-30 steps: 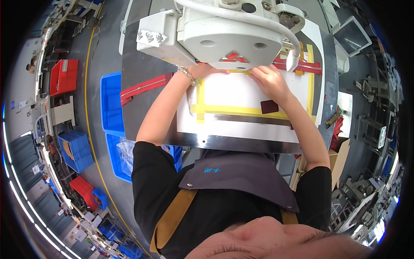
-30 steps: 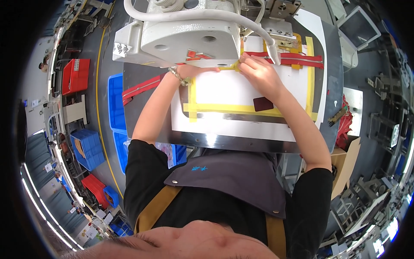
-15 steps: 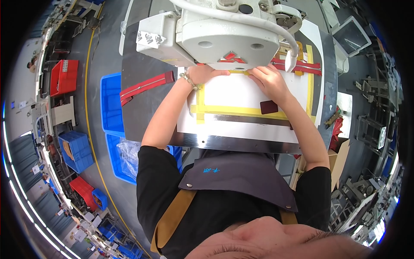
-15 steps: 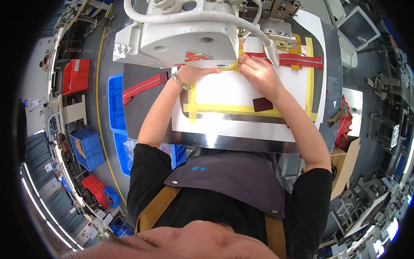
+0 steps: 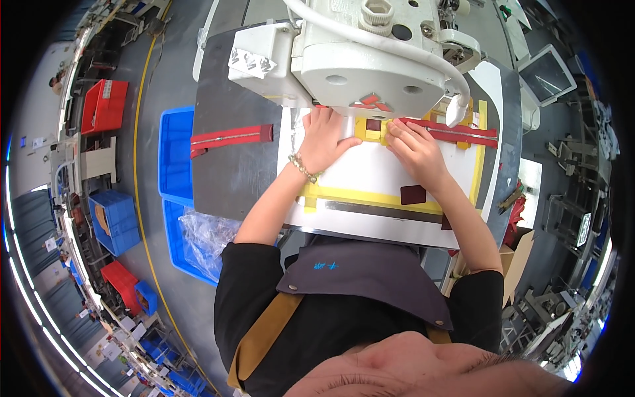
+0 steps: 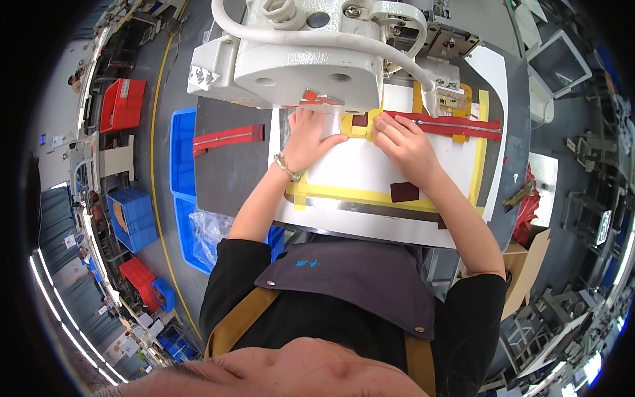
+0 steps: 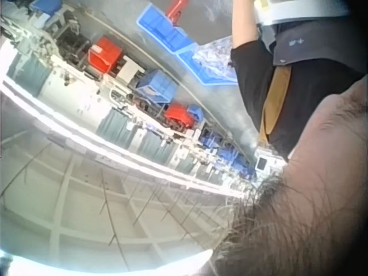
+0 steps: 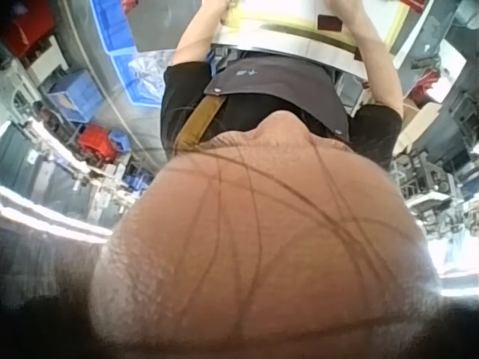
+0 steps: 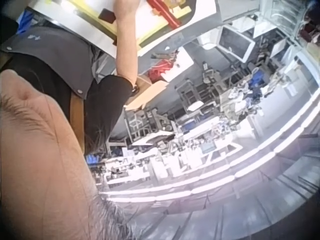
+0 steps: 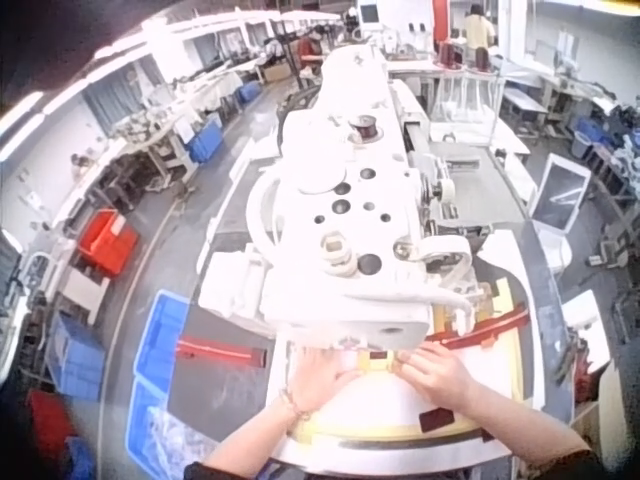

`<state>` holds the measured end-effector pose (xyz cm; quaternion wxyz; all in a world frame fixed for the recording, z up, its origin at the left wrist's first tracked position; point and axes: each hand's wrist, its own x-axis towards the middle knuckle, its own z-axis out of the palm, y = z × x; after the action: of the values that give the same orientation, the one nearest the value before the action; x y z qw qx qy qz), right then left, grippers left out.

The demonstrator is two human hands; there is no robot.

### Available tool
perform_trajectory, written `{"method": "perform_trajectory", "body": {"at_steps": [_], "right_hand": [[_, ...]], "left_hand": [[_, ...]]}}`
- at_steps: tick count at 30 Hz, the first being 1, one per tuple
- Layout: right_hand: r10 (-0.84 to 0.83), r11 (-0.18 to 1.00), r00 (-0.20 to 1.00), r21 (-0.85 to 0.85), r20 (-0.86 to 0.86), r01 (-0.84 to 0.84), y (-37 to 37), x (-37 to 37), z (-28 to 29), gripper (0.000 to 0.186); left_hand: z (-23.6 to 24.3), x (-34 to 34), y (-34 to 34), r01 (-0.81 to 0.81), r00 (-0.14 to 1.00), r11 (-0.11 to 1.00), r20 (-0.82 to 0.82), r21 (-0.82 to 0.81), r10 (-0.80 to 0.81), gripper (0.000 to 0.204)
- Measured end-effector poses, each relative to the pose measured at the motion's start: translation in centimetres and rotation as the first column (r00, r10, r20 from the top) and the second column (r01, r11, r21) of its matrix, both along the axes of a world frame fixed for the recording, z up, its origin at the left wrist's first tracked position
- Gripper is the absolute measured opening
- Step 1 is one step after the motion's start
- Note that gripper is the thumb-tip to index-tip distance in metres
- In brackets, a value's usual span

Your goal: Attaching leather tabs to straps using an industrial sewing machine.

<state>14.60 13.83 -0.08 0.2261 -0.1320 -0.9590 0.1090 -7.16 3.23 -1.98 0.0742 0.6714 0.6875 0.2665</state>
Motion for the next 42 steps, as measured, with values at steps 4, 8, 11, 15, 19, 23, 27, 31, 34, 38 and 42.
{"method": "perform_trajectory", "body": {"at_steps": [4, 8, 11, 15, 19, 23, 27, 31, 34, 38, 42], "right_hand": [[0.014, 0.996, 0.996, 0.094, -0.090, -0.005, 0.4, 0.0, 0.5, 0.016], [-0.073, 0.997, 0.982, -0.034, -0.176, 0.068, 1.6, -1.6, 1.7, 0.021], [-0.301, 0.953, 0.936, -0.084, -0.181, 0.291, 3.7, -2.9, 0.5, 0.040], [-0.426, 0.892, 0.905, -0.166, 0.003, 0.421, 6.8, -3.9, -1.7, 0.062], [-0.456, 0.865, 0.890, -0.230, 0.013, 0.447, 6.1, -3.5, -1.2, 0.051], [-0.334, 0.941, 0.942, -0.063, -0.029, 0.331, 4.1, -1.9, 0.0, 0.032], [-0.398, 0.915, 0.914, -0.044, 0.080, 0.402, 3.0, -0.7, 1.7, 0.023], [-0.381, 0.894, 0.905, -0.173, 0.187, 0.413, 2.3, -0.8, 1.4, 0.025], [-0.302, 0.937, 0.921, -0.101, 0.244, 0.334, 2.3, -1.0, 1.4, 0.025], [-0.118, 0.716, 0.972, -0.661, 0.204, 0.226, 3.6, -1.0, 1.9, 0.025], [-0.024, 0.545, 0.985, -0.824, 0.171, 0.157, 4.2, -1.4, 2.4, 0.029]], "left_hand": [[0.3, 0.9, -0.7, -0.031, 0.999, 1.000, -0.015, 0.001, 0.031, 0.066], [-0.1, 1.0, -0.9, -0.046, 0.999, 0.998, -0.006, -0.032, 0.046, 0.067], [-0.3, 1.0, -0.7, -0.058, 0.998, 0.998, 0.003, -0.011, 0.058, 0.068], [-0.6, 1.0, -0.5, -0.059, 0.998, 0.998, 0.001, 0.026, 0.059, 0.069], [-0.6, 1.0, -0.6, -0.064, 0.998, 0.997, -0.007, 0.052, 0.065, 0.070], [-0.6, 0.9, -0.7, -0.072, 0.997, 0.997, 0.020, 0.019, 0.072, 0.066], [0.1, 1.0, -0.9, -0.075, 0.996, 0.996, 0.035, -0.042, 0.077, 0.054], [0.5, 1.3, -0.6, -0.070, 0.995, 0.998, 0.068, 0.003, 0.070, 0.048], [0.8, 1.3, -0.6, -0.077, 0.989, 0.996, 0.124, -0.051, 0.082, 0.045], [0.7, 1.0, -0.6, -0.069, 0.978, 0.996, 0.194, -0.049, 0.078, 0.043], [0.5, 0.9, -0.7, -0.062, 0.978, 0.998, 0.200, -0.019, 0.064, 0.042]]}}
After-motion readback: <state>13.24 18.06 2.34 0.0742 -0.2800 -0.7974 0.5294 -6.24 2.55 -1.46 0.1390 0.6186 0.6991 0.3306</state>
